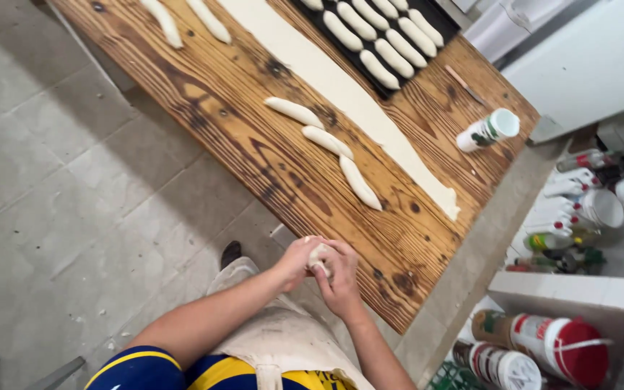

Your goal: Cutting dough into strips and rolling them into small loaves before placing them on a baking tray.

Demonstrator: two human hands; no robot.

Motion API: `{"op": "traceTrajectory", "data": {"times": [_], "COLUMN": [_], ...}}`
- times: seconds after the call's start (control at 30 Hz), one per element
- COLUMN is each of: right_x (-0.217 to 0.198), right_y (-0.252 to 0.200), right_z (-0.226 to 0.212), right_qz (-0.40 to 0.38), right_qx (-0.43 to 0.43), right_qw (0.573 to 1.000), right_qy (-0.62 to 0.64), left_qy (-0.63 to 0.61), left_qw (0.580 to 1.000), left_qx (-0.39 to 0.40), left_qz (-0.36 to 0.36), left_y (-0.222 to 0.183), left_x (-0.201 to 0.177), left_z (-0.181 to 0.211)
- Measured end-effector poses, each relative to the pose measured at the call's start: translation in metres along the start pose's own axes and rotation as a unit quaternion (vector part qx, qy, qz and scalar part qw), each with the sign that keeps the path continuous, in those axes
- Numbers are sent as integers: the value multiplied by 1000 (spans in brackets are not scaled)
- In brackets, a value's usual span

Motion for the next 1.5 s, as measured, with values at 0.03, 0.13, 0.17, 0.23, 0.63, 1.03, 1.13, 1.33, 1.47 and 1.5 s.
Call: {"op": "traceTrajectory", "data": {"times": [0.03, 0.13, 0.17, 0.23, 0.63, 1.03, 1.13, 1.33, 1.47, 1.5], "right_x": [19, 61, 70, 91, 248, 353, 372, 407, 407, 408], "right_y": [2, 13, 21, 40, 125, 383, 449, 557, 615, 628], "right_z": [5, 21, 20, 13, -30, -139, -130, -96, -89, -83], "right_qz": [-3, 84, 86, 87, 38, -255, -223, -228, -262, -271], "right_qx": [-6, 229, 270, 309, 577, 19, 37, 131, 117, 111], "right_qw": [1000, 950, 928, 903, 706, 955, 918, 908, 923, 929], "right_qy": [2, 197, 241, 286, 409, 149, 326, 325, 258, 228], "left_qy": [-3, 107, 249, 383, 504, -287, -312, -297, -184, -124], "left_qw": [1000, 980, 930, 843, 805, 936, 949, 921, 914, 907], "left_qx": [5, 164, 271, 369, 306, 28, 18, 225, 306, 344], "left_qz": [3, -38, 17, 77, -67, -201, -43, 116, 191, 207], "left_y": [3, 10, 10, -6, -12, -17, 33, 59, 120, 146], "left_x": [-5, -13, -16, -32, -265, -354, -417, -488, -537, -552], "left_z": [-1, 2, 5, 34, 188, 376, 406, 533, 641, 667]}}
Point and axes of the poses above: each hand's wrist, its own y-axis towards the middle knuckle, its own x-axis out of the palm, z = x × y, the point moved 2 cm from there along y, towards the middle knuckle, and after that the axes turned 1 degree about -x, right-handed, at the moved point
